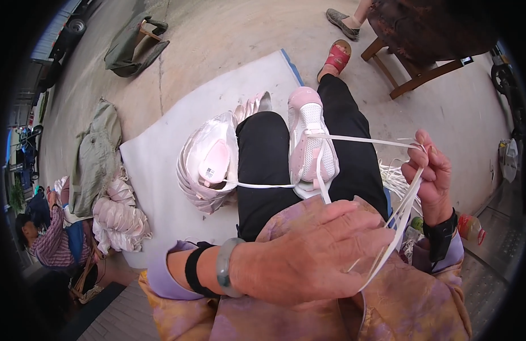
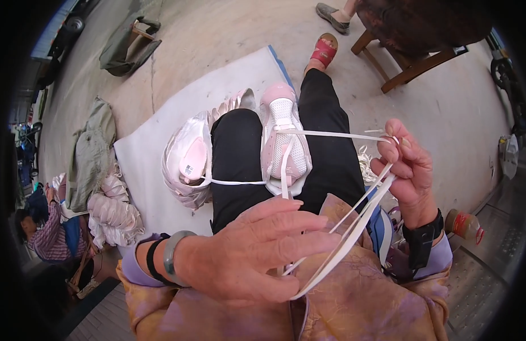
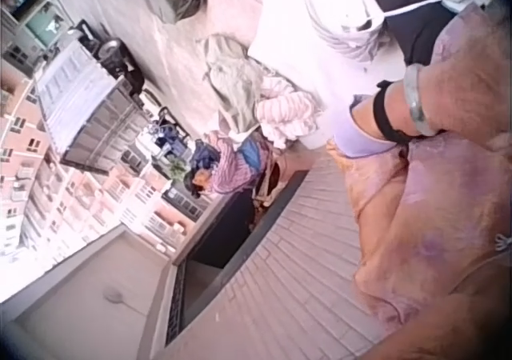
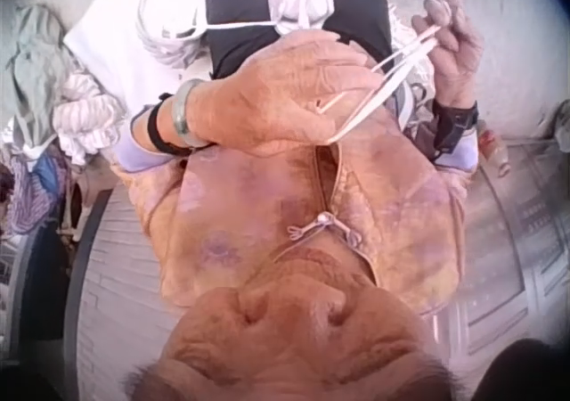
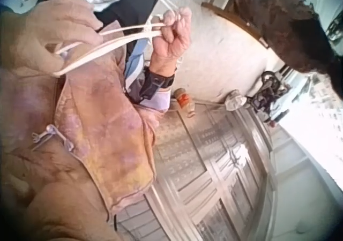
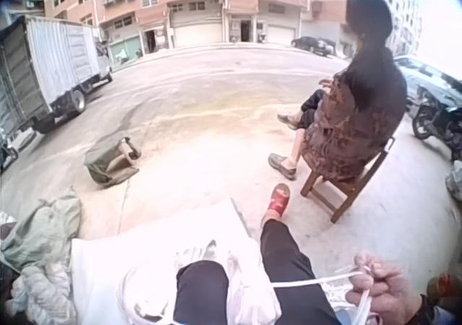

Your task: The recorder is lacing a pair of white and pink sneakers while sitting outdoors.

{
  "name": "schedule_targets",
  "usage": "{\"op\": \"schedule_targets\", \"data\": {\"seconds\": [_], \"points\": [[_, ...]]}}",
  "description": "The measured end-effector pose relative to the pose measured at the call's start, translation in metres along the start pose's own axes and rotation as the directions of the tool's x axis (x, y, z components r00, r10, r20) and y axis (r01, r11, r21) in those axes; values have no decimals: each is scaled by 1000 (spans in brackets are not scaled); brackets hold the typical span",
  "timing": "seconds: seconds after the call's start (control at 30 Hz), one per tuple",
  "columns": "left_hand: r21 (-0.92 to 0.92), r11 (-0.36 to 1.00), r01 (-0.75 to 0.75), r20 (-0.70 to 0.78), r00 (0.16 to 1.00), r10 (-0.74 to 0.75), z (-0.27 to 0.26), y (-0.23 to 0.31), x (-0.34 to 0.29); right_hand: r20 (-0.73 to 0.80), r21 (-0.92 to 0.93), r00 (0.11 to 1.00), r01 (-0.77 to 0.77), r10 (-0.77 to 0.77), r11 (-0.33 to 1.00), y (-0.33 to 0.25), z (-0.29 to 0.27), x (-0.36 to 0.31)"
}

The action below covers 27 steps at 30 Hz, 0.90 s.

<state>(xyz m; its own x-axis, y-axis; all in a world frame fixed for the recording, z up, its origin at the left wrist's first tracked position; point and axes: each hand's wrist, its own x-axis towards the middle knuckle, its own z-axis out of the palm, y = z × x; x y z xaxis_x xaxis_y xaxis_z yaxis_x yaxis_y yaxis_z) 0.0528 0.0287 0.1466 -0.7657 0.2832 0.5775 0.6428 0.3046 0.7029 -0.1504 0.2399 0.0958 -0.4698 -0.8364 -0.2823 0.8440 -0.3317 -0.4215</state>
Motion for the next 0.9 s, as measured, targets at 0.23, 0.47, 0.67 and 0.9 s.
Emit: {"op": "schedule_targets", "data": {"seconds": [0.23,0.47,0.67,0.9], "points": [[-246,790,561,127,827,-548,-42,-12,-53,5,-379,991,125,-133,917,-80,-77,-69],[-556,541,631,-389,378,-840,-99,-34,-153,-560,-714,828,-462,-33,526,-103,-141,-63],[186,130,974,-712,225,-665,-90,-71,-210,-24,-809,920,-248,-392,-533,-19,-144,-10],[612,537,580,-274,793,-544,18,-107,-72,622,-682,755,391,-209,-617,77,-53,63]]}}
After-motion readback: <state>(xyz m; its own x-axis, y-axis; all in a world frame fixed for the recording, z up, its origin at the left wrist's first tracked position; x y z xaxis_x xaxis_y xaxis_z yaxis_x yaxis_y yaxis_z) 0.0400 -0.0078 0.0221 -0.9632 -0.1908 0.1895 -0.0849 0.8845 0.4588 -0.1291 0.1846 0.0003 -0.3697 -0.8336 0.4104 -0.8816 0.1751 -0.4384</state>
